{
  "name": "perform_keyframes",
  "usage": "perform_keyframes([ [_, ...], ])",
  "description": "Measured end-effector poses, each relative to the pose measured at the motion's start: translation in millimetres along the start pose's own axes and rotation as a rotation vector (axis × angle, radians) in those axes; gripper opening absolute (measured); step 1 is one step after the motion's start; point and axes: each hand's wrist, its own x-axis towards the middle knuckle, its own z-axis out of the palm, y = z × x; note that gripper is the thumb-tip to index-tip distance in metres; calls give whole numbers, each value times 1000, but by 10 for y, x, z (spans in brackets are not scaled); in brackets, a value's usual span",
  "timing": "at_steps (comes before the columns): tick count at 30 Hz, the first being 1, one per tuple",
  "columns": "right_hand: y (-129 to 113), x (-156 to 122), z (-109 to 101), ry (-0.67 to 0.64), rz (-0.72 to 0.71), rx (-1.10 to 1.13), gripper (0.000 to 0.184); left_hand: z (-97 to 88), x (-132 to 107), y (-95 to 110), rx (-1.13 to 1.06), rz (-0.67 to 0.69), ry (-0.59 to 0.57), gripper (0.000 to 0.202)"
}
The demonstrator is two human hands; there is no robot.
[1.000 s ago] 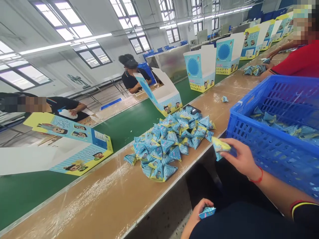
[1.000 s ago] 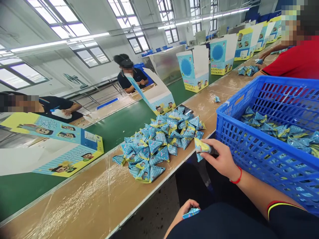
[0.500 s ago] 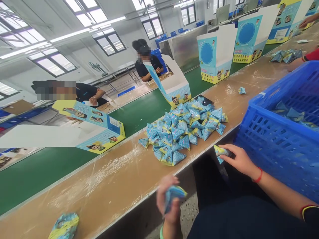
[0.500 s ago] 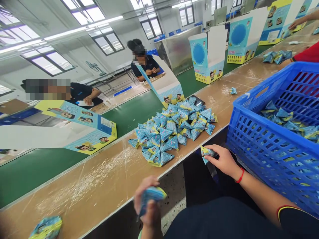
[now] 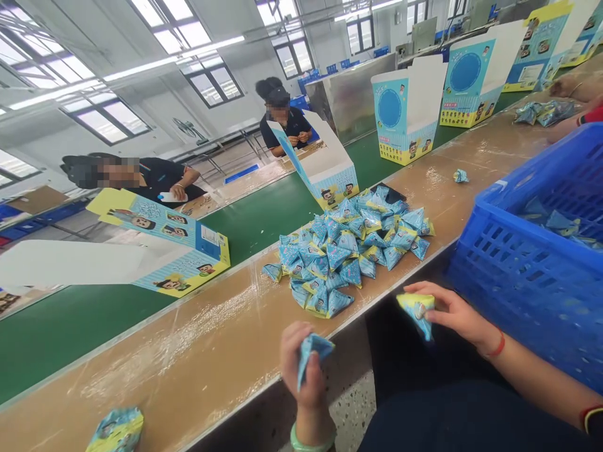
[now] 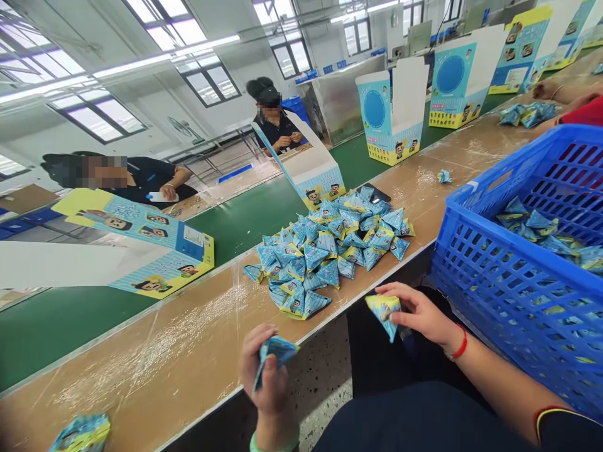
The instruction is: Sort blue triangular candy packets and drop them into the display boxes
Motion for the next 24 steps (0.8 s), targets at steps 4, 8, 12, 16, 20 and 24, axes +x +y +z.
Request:
perform_keyframes([
  [4, -39, 115, 456, -448, 17, 471, 51, 418, -235, 169, -114, -21, -311, 47],
  [8, -28, 216, 797, -459, 119, 524, 56, 708, -309, 98, -253, -221, -328, 74],
  [12, -354, 802, 619, -238, -21, 298, 60, 487, -78, -282, -366, -251, -7, 72],
  [16, -1052, 2223, 340, -3, -324, 120, 63, 147, 111, -581, -51, -305, 157, 39],
  [20, -1528, 3769, 299, 28, -281, 132, 56, 14, 73, -702, 179, -257, 302, 24],
  [24, -1505, 4470, 352, 132, -101, 108, 63, -49, -29, -801, 175, -154, 330, 15],
])
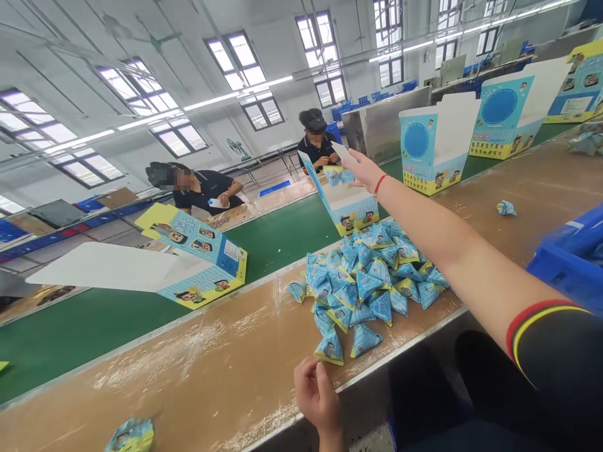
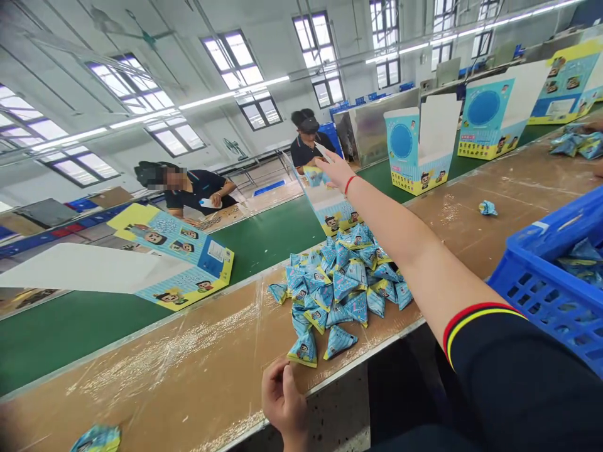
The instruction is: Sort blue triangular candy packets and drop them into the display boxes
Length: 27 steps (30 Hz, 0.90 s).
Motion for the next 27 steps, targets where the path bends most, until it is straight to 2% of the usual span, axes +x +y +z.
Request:
perform_keyframes([
  [3, 146, -69, -42, 96, 35, -19, 70, -36, -12, -77, 13, 18, -87, 12],
  [6, 196, -399, -205, 157, 5, -46, 58, -28, -16, -99, 75, 6, -119, 15],
  [10, 130, -1085, -569, 122, -85, -159, 29, 19, -23, -85, 149, -32, -97, 23],
  [14, 156, -1929, -1037, 108, -189, -348, 25, 58, -19, -77, 135, -104, -104, 35],
  [17, 392, -2542, -1391, 196, -211, -507, 24, 93, -8, -46, 112, -183, -107, 42],
  [20, 780, -3070, -1638, 306, -199, -690, 21, 132, 1, 0, 100, -226, -90, 46],
  [22, 1039, -3339, -1698, 319, -178, -790, 26, 152, 1, 23, 87, -243, -90, 48],
  [24, 1239, -3513, -1684, 268, -142, -904, 40, 166, -4, 34, 70, -261, -91, 49],
  [27, 1411, -3585, -1609, 191, -85, -1146, 66, 176, -15, 35, 59, -287, -81, 47],
])
